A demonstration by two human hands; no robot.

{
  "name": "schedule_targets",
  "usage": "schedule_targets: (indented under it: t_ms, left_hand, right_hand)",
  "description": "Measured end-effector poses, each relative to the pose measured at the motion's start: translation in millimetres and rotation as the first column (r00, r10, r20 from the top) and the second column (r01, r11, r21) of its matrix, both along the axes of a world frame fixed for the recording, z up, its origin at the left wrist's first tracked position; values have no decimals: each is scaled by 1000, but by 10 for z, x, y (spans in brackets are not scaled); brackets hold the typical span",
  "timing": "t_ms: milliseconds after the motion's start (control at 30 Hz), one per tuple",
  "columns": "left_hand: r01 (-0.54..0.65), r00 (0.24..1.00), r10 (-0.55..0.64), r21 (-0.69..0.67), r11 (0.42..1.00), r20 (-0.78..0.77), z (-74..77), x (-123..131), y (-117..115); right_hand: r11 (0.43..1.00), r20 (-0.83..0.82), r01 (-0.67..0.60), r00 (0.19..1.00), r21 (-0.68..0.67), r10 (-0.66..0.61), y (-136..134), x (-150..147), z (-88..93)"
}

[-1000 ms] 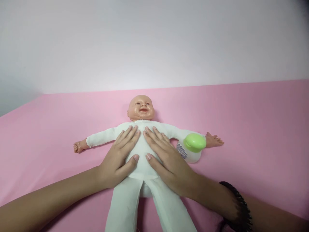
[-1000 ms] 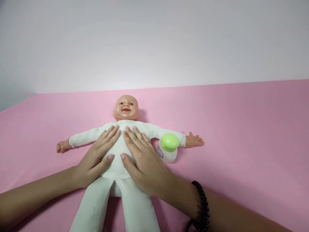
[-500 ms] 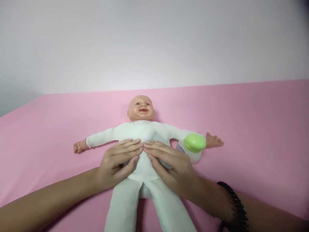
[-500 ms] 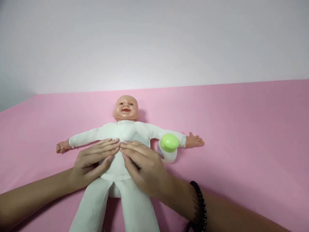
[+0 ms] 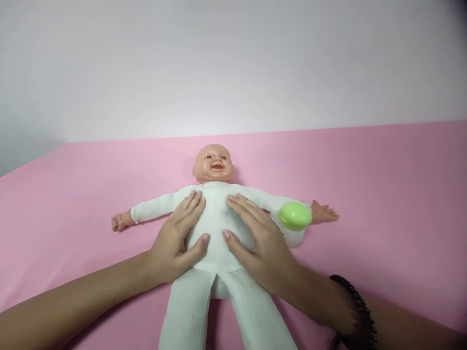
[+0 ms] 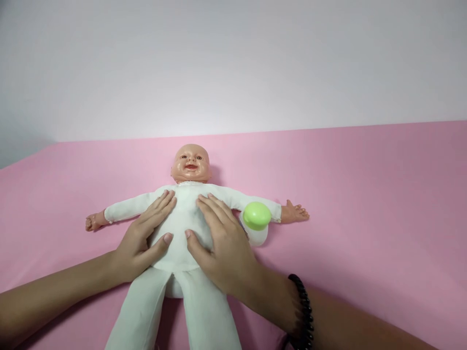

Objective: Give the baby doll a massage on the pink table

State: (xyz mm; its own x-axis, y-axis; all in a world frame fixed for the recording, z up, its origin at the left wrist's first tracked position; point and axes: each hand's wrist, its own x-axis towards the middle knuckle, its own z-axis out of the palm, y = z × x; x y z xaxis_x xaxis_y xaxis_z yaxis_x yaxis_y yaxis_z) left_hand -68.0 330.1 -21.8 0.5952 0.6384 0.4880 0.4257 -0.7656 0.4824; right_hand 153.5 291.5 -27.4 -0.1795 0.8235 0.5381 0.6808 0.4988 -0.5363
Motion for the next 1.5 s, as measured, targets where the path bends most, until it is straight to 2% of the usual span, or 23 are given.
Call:
schedule_targets:
  t_ms: [67, 200, 267, 367, 467, 567, 700, 800, 867, 967, 1100, 1200, 1267, 1367, 1433, 1500]
  left_hand:
    - [30, 998, -33, 60, 998, 59, -5, 7, 0]
    - [174, 975, -196, 193, 966, 105, 29, 26, 2]
    - [213, 969, -234, 201, 956, 85, 46, 28, 6]
    - [192, 980, -197, 122, 974, 28, 55, 21, 12]
    - [117, 992, -117, 5, 993, -55, 49, 11, 12]
    - [31, 997, -35, -60, 998, -73, 28, 1, 9]
    - [-5, 1000, 4, -33, 999, -24, -13, -12, 7]
    - [46, 998, -48, 42, 998, 34, -23, -14, 5]
    - [104, 993, -109, 95, 990, 49, -17, -12, 4]
    - [189, 981, -193, 131, 973, 19, 1, -10, 9]
    - [188, 981, -185, 49, 981, -53, 33, -8, 16]
    - [101, 990, -105, -47, 994, -93, 35, -8, 17]
    - [32, 996, -39, -86, 996, -85, 14, -11, 15]
    - [-38, 998, 33, -115, 993, -47, -33, -15, 7]
    - [-45, 999, 45, -93, 995, -4, -49, -12, -1]
    - [-8, 999, 9, -19, 1000, 50, -43, -4, -9]
  right_hand:
    - [996, -81, 20, 997, 82, -13, -1, -13, -15]
    - [971, -152, -157, 971, 182, 185, 14, -11, -1]
    - [956, -130, -231, 958, 179, 255, 23, 5, 16]
    - [957, -30, -279, 959, 80, 282, 34, 33, 38]
    - [968, 78, -248, 965, -40, 251, 37, 44, 47]
    - [982, 127, -164, 976, -96, 175, 28, 37, 24]
    - [999, 22, 6, 1000, -34, -5, 6, 13, -28]
    - [997, -80, 39, 996, 67, -33, -7, -9, -33]
    - [990, -127, -16, 991, 142, 34, -10, -16, -22]
    - [966, -127, -166, 973, 197, 193, 1, -5, -3]
    - [963, -32, -262, 964, 69, 265, 33, 35, 18]
    - [970, 57, -224, 972, -89, 230, 40, 50, 22]
    - [979, 57, -153, 985, -132, 161, 33, 43, 9]
    - [996, -75, -10, 997, -93, 3, 17, 11, -22]
    - [996, -186, 73, 979, -45, -81, 9, -11, -33]
    - [997, -257, 80, 964, 17, -73, 7, -24, -28]
